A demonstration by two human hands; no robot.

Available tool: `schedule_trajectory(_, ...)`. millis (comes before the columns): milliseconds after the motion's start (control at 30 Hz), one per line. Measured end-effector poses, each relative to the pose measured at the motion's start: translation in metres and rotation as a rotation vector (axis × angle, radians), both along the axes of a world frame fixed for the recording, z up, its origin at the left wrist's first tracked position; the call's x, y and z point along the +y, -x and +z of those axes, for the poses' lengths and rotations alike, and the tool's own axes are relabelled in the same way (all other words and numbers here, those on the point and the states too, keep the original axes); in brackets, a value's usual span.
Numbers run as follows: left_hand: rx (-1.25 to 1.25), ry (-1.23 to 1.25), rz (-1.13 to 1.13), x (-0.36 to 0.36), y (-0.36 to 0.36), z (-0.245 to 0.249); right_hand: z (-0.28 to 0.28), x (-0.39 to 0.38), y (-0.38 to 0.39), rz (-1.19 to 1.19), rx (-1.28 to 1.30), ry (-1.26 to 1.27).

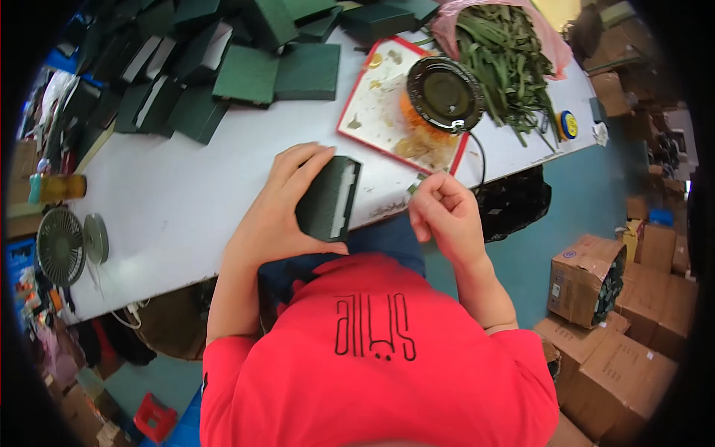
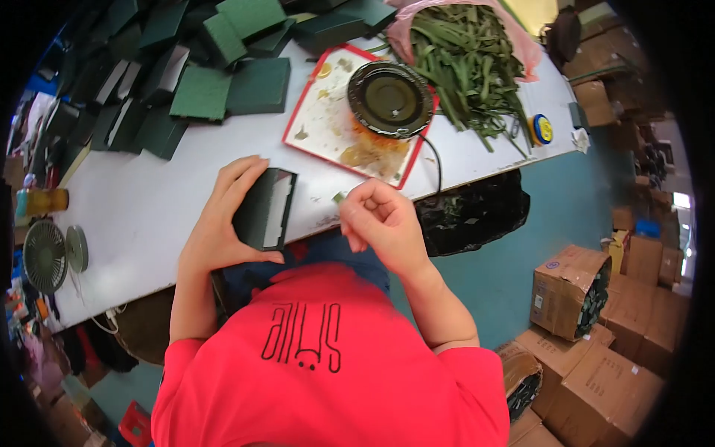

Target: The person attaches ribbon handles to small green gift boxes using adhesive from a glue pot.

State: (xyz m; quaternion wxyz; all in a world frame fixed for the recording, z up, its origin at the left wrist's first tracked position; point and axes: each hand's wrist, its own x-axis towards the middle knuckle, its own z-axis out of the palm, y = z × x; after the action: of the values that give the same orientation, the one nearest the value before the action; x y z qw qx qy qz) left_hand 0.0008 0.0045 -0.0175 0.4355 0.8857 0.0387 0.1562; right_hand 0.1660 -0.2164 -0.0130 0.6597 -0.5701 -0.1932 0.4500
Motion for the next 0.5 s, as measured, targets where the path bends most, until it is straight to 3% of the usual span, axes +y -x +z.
schedule_trajectory(133,-0.028,0.006,-0.047,0.000,-0.001,0.003,0.004,0.013,0.015,0.262,0.113,0.130)
schedule_trajectory(500,-0.031,-0.072,-0.047,-0.004,-0.003,0.013,0.006,0.029,0.031,0.350,0.129,0.228)
